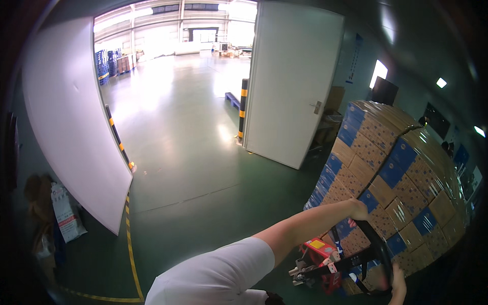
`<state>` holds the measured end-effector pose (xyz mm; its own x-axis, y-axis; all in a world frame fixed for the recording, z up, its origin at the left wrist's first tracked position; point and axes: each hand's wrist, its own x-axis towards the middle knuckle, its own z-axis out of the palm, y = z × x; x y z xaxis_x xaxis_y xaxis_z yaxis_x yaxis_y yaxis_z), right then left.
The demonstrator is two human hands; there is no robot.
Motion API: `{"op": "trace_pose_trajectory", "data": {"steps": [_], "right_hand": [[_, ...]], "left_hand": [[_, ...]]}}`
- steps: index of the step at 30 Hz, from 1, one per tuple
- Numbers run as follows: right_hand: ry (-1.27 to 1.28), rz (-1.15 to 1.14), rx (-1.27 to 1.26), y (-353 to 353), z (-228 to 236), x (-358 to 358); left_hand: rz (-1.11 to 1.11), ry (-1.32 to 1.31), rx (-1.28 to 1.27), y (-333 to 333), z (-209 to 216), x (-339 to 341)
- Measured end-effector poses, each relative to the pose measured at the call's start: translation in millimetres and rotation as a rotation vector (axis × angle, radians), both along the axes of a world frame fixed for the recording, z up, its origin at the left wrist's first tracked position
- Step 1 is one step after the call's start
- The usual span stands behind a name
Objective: The person places white plastic items into a large cardboard box, moves several boxes to a sealing machine, and then pulls a loaded pallet jack through a warehouse into a storage area.
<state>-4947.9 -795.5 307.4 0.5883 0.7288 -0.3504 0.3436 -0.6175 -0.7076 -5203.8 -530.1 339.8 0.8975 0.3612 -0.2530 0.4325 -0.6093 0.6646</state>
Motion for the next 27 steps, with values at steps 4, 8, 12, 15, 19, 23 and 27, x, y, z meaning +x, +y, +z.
{"op": "trace_pose_trajectory", "data": {"steps": [4, 8, 12, 15, 19, 23, 27], "right_hand": [[-0.138, 0.013, 0.132, -54, 5, -102], [-0.301, -0.016, 0.184, -95, -7, -206], [-0.323, -0.039, 0.060, -105, -10, -288], [-0.650, 0.072, 0.014, -134, -56, -288], [-0.691, 0.054, -0.036, -142, -77, -327], [-0.787, 0.108, -0.067, -152, -97, -352], [-0.699, 0.037, -0.086, -174, -94, -392]], "left_hand": [[0.045, 0.026, 0.012, -40, -17, -54], [-0.056, 0.058, 0.286, -85, -33, -138], [-0.019, 0.040, 0.240, -95, -69, -201], [-0.032, 0.060, 0.319, -126, -69, -231], [-0.038, 0.146, 0.384, -140, -85, -264], [-0.112, 0.052, 0.699, -141, -125, -290], [-0.009, 0.171, 0.543, -173, -125, -318]]}}
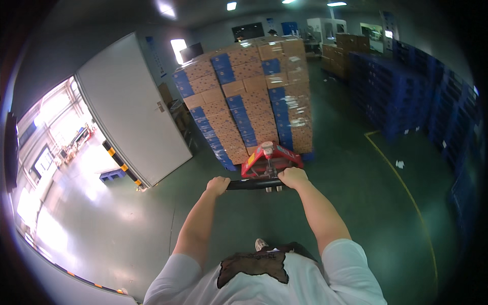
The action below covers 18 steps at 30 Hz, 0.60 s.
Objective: The person places white plastic items into a large cardboard box, moves several boxes to a sealing machine, and then pulls a loaded pallet jack through a warehouse into a storage area.
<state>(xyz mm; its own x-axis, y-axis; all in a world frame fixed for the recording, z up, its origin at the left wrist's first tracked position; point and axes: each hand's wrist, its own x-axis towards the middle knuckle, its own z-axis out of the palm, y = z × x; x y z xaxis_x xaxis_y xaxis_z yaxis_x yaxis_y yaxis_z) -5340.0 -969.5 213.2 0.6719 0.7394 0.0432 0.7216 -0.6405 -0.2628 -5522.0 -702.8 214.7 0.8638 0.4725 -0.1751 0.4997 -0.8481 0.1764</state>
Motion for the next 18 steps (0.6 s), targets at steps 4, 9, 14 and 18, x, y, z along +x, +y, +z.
{"op": "trace_pose_trajectory", "data": {"steps": [4, 9, 14, 18], "right_hand": [[0.112, -0.009, -0.048, -27, 1, -30], [0.153, -0.001, -0.094, -55, -10, -40], [0.121, -0.011, -0.053, -64, -10, -43], [0.122, -0.018, -0.055, -69, -12, -57]], "left_hand": [[-0.058, 0.021, 0.094, -32, -26, -33], [0.019, -0.011, 0.076, -69, -37, -48], [0.001, -0.043, 0.069, -92, -10, -58], [0.026, -0.037, 0.088, -93, -24, -69]]}}
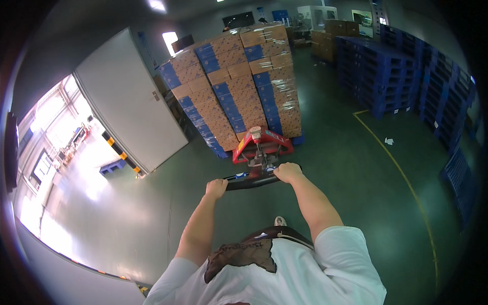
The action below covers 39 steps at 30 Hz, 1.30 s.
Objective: The person places white plastic items into a large cardboard box, moves several boxes to a sealing machine, and then pulls a loaded pallet jack through a warehouse into a storage area.
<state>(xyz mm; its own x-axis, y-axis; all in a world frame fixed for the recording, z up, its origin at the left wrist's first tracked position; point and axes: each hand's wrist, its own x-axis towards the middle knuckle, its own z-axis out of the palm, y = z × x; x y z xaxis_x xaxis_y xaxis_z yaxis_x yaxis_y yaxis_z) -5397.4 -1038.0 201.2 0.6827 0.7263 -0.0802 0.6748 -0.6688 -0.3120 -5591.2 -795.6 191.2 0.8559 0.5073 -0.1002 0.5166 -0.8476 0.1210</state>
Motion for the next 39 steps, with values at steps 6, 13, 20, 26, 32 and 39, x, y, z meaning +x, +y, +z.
{"op": "trace_pose_trajectory", "data": {"steps": [6, 13, 20, 26, 32, 39], "right_hand": [[-0.016, -0.014, -0.005, -17, -10, -20], [-0.018, 0.033, 0.081, -59, -5, -58], [-0.032, 0.083, 0.071, -121, -12, -97], [-0.147, 0.112, 0.088, -165, -37, -125], [-0.174, 0.121, 0.202, -183, -59, -185], [-0.176, 0.084, 0.101, -209, -121, -195]], "left_hand": [[-0.085, -0.009, 0.058, -16, -6, -21], [-0.113, 0.049, 0.173, -47, -15, -53], [0.041, -0.199, 0.031, -131, -7, -103], [-0.002, -0.264, 0.064, -170, -34, -137], [-0.003, -0.321, 0.117, -184, -59, -193], [-0.054, -0.362, 0.090, -213, -117, -211]]}}
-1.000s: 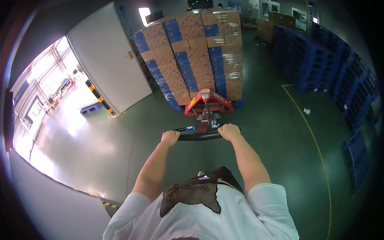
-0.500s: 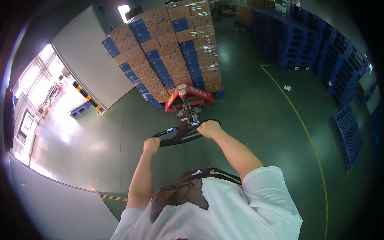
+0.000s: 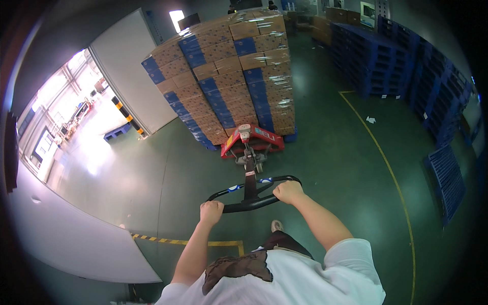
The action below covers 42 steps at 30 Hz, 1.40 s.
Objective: The person places white plastic items into a large cardboard box, moves several boxes to a sealing machine, and then pulls a loaded pallet jack through a warehouse into a storage area.
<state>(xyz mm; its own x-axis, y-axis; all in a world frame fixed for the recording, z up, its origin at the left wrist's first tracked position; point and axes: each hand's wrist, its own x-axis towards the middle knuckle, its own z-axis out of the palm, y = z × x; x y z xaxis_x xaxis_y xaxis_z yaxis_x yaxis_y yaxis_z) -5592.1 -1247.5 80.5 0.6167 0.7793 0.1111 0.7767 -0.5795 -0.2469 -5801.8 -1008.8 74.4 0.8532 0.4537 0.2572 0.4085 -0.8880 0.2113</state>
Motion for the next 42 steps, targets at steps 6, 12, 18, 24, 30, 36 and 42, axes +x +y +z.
{"op": "trace_pose_trajectory", "data": {"steps": [6, 12, 18, 24, 30, 36, 42], "right_hand": [[0.056, 0.040, -0.025, -21, -13, -32], [0.052, 0.090, 0.080, -37, 13, -67], [-0.416, 0.073, 0.782, -80, 55, -29], [-0.368, -0.135, 1.220, -48, 119, -34], [-0.395, -0.188, 1.289, -5, 191, 48], [-0.378, -0.170, 1.117, 78, 239, 145], [-0.538, -0.073, 1.093, 120, 281, 220]], "left_hand": [[-0.073, -0.045, 0.049, -18, -24, -39], [-0.121, -0.079, 0.005, -27, 5, -74], [-0.224, -0.388, 0.185, -75, 59, -51], [-0.060, -0.702, 0.149, -24, 94, -54], [0.090, -0.818, 0.014, 29, 179, 52], [0.118, -1.052, -0.367, 133, 207, 154], [0.353, -1.093, 0.051, 182, 226, 224]]}}
